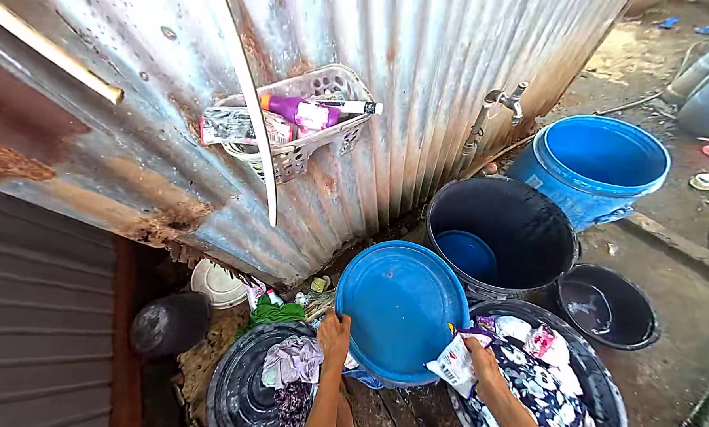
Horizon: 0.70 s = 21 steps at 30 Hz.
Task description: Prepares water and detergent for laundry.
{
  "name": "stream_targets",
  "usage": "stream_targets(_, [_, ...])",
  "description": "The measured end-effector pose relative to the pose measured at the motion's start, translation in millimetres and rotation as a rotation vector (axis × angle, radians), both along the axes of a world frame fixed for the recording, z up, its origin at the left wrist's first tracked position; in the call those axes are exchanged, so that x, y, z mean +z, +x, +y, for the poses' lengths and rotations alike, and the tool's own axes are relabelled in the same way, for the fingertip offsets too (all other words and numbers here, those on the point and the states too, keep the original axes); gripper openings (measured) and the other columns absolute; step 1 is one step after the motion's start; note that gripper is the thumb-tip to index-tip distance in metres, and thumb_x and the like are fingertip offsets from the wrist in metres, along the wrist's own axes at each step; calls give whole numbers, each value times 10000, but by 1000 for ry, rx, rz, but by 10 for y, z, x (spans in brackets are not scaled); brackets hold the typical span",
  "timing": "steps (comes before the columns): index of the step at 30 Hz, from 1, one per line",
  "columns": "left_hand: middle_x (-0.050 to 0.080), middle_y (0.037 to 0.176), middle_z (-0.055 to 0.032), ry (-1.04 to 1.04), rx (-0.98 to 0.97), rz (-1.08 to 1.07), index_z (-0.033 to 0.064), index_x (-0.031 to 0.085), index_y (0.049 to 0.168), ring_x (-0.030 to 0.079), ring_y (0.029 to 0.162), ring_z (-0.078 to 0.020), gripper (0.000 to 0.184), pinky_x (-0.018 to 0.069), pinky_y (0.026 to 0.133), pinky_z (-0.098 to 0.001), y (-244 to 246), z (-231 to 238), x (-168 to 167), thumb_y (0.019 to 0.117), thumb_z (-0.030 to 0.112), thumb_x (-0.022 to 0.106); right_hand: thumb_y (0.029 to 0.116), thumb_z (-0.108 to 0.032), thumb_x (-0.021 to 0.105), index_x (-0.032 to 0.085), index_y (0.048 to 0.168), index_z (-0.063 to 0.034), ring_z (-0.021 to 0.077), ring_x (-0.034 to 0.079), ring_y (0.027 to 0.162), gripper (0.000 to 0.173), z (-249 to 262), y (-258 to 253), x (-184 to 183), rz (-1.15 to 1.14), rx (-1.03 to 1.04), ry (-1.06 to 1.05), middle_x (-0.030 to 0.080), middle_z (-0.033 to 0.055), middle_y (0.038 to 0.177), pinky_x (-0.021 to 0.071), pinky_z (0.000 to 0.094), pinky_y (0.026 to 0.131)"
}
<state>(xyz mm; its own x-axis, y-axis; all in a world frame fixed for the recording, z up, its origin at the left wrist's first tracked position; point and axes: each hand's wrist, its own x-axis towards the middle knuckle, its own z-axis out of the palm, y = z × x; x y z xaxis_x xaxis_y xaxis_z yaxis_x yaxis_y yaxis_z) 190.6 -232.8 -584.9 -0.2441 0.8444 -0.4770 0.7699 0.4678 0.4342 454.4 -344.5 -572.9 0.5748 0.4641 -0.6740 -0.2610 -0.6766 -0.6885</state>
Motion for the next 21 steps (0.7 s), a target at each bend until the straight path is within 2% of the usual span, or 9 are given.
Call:
stream_targets(4, [642, 1034, -281, 194, 370, -373, -99, 630, 1114, 610, 1002, -398, 371, 469, 901, -581, -15, -76, -396, 934, 212, 726, 1051, -229, 478, 557, 1239, 131, 360, 599, 1024, 413, -13, 79, -137, -29, -31, -15, 604, 304, 1137, 472, 543, 892])
stream_targets(8, [621, 884, -246, 215, 412, -404, -99, 628, 913, 596, 876, -354, 289, 477, 824, -546, -13, -143, -393, 892, 155, 764, 1049, -204, 476, 573, 1207, 116, 290, 607, 938, 370, -57, 171, -111, -30, 16, 19, 619, 250, 1055, 493, 488, 840])
stream_targets(9, [594, 805, -215, 235, 412, -400, -80, 604, 822, 578, 812, -333, 291, 469, 785, -535, -7, -174, -398, 882, 153, 767, 1047, -201, 472, 566, 1219, 111, 273, 604, 933, 368, -69, 201, -96, -24, 28, 37, 617, 239, 1052, 495, 474, 836])
stream_targets(11, [454, 637, -78, 317, 440, -445, 32, 453, 653, 476, 646, -224, 374, 426, 665, -442, 26, -241, -436, 853, 102, 761, 1038, -178, 474, 565, 1221, 107, 240, 608, 912, 351, -106, 261, -105, -20, 37, 70, 624, 214, 1027, 500, 447, 823])
stream_targets(13, [359, 547, 23, 406, 503, -537, 130, 339, 590, 393, 530, -122, 475, 380, 570, -330, 58, -255, -496, 812, 28, 746, 1027, -161, 467, 566, 1200, 90, 174, 624, 846, 321, -115, 306, -156, -23, 38, 104, 631, 158, 967, 529, 387, 780])
stream_targets(15, [408, 562, 10, 387, 559, -606, 111, 385, 626, 423, 521, -105, 431, 394, 536, -285, 21, -221, -543, 811, 21, 763, 1025, -148, 469, 568, 1193, 91, 159, 627, 842, 309, -95, 319, -178, -25, 38, 105, 635, 152, 962, 533, 373, 784])
stream_targets(17, [561, 741, -133, 208, 559, -567, -29, 567, 851, 549, 654, -216, 316, 480, 586, -382, -79, -174, -459, 879, 170, 811, 1022, -153, 481, 575, 1198, 104, 196, 617, 885, 325, -70, 278, -145, -47, 24, 67, 631, 189, 1001, 513, 414, 823])
stream_targets(18, [614, 829, -185, 136, 530, -510, -56, 615, 952, 601, 724, -269, 368, 519, 633, -440, -117, -154, -407, 897, 253, 809, 1027, -160, 483, 572, 1208, 114, 222, 613, 913, 340, -66, 224, -111, -56, -9, 47, 628, 215, 1029, 504, 439, 842])
stream_targets(21, [662, 937, -260, 59, 422, -386, -86, 654, 1040, 662, 838, -367, 480, 549, 737, -545, -131, -154, -334, 939, 373, 752, 1065, -214, 443, 523, 1274, 148, 293, 593, 1019, 426, -133, -3, -9, -43, -177, -12, 590, 292, 1155, 483, 488, 907])
